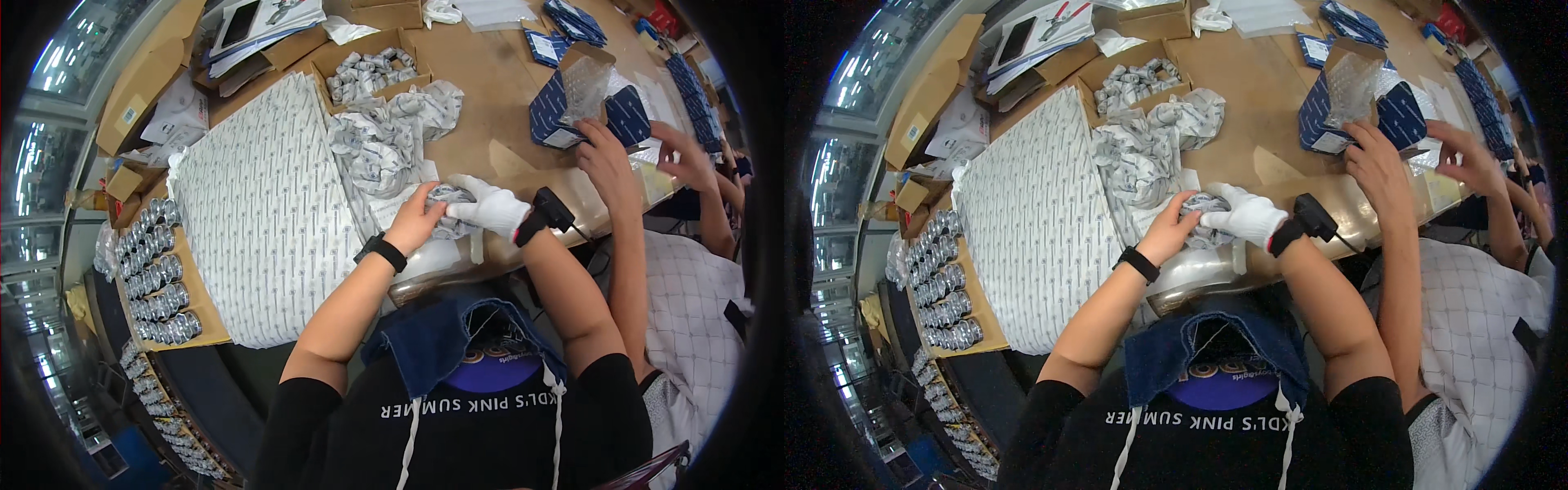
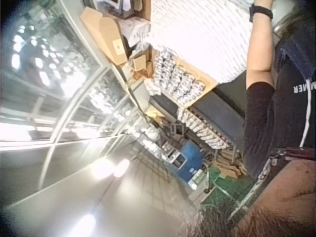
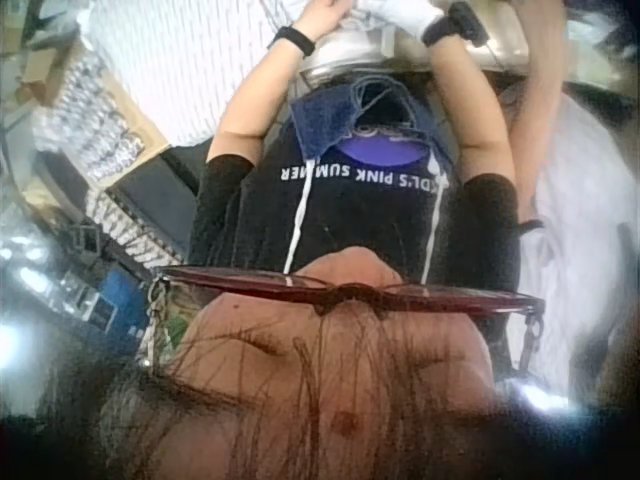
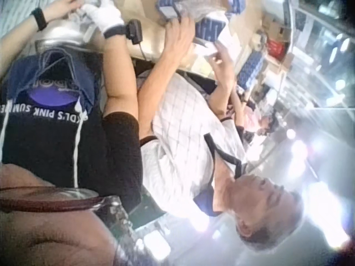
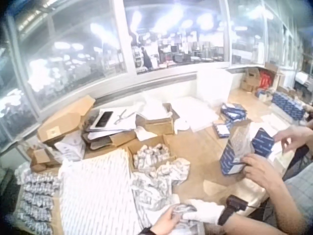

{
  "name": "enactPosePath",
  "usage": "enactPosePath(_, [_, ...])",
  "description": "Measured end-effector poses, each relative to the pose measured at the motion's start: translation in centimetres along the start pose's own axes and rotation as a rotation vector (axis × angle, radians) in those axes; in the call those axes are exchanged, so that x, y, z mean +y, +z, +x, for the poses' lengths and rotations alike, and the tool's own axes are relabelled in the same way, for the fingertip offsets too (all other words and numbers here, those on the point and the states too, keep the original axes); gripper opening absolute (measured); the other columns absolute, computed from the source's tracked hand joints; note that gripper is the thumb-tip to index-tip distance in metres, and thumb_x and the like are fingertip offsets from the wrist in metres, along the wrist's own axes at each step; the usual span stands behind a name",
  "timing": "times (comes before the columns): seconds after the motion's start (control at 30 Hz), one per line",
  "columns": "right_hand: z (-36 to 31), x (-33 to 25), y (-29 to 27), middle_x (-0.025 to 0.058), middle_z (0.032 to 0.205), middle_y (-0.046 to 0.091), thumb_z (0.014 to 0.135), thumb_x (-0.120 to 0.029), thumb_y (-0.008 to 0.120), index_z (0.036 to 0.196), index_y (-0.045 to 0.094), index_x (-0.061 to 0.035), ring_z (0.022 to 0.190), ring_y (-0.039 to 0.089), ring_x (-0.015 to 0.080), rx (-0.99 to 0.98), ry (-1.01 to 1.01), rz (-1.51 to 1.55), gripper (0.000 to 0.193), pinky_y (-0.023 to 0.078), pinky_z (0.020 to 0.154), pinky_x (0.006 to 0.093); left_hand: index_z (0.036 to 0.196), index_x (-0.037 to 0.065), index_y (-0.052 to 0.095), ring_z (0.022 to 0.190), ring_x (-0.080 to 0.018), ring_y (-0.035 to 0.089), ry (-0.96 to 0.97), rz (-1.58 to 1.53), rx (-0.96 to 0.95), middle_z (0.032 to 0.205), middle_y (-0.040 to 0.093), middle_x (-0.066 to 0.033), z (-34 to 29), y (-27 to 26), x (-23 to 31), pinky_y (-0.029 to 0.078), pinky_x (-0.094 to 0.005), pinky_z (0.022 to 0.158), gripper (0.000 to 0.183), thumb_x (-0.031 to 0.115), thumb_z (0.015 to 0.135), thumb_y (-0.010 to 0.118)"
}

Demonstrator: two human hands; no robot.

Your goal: The recorder is wrapping mechanical components in paper and bubble wrap and placing them into cardboard boxes on a fabrication floor.

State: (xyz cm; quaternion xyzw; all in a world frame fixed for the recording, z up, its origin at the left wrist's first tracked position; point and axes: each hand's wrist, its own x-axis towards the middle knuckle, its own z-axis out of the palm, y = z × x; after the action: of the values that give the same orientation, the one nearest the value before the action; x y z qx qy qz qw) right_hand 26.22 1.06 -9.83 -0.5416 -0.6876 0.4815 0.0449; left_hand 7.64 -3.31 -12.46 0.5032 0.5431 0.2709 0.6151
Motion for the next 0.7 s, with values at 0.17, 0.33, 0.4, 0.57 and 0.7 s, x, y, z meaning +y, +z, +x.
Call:
enactPosePath(0.17, [-0.1,-1.1,0.5,0.0175,0.128,0.047,0.072,-0.042,0.066,0.131,0.042,-0.011,0.111,0.051,0.0324,-0.019,-0.119,-0.045,0.071,0.042,0.092,0.0351,0.115,-0.001,0.048,0.093,-0.037,0.055,0.338,0.353,0.326,0.103,0.057,-0.0228,1.4,1.0,-1.7,0.046,-0.0407,0.074,0.036,0.02,0.086,0.056])
enactPosePath(0.33, [1.0,-0.5,1.8,0.0153,0.124,0.049,0.074,-0.036,0.065,0.129,0.043,-0.0099,0.112,0.051,0.0318,0.165,-0.13,0.016,0.066,0.042,0.092,0.0363,0.099,0.0,0.05,0.085,-0.0404,0.053,0.302,0.6,0.433,0.092,0.055,-0.0216,3.1,1.1,-0.3,0.045,-0.0452,0.07,0.03,0.027,0.087,0.054])
enactPosePath(0.4, [1.0,-0.7,1.8,0.0153,0.123,0.05,0.075,-0.036,0.065,0.129,0.043,-0.0096,0.112,0.051,0.0318,0.15,-0.108,0.02,0.064,0.042,0.093,0.0364,0.098,0.0,0.049,0.085,-0.0405,0.053,0.29,0.611,0.416,0.091,0.055,-0.0217,3.4,1.0,-0.5,0.045,-0.0454,0.069,0.03,0.027,0.087,0.054])
enactPosePath(0.57, [0.4,0.5,0.9,0.016,0.125,0.049,0.077,-0.036,0.065,0.131,0.042,-0.0091,0.115,0.049,0.031,0.066,-0.104,0.041,0.065,0.039,0.096,0.0357,0.107,-0.001,0.048,0.095,-0.0387,0.053,0.283,0.514,0.279,0.101,0.054,-0.0239,2.8,0.3,-0.8,0.043,-0.0405,0.082,0.031,0.025,0.09,0.051])
enactPosePath(0.7, [-1.2,1.9,-0.8,0.0168,0.133,0.044,0.076,-0.041,0.067,0.136,0.035,-0.01,0.123,0.042,0.0301,0.081,-0.161,0.322,0.075,0.035,0.1,0.0347,0.127,0.002,0.041,0.108,-0.0255,0.049,0.199,0.185,0.035,0.117,0.051,-0.0178,2.9,-1.7,-1.6,0.037,-0.0327,0.094,0.046,0.024,0.089,0.054])
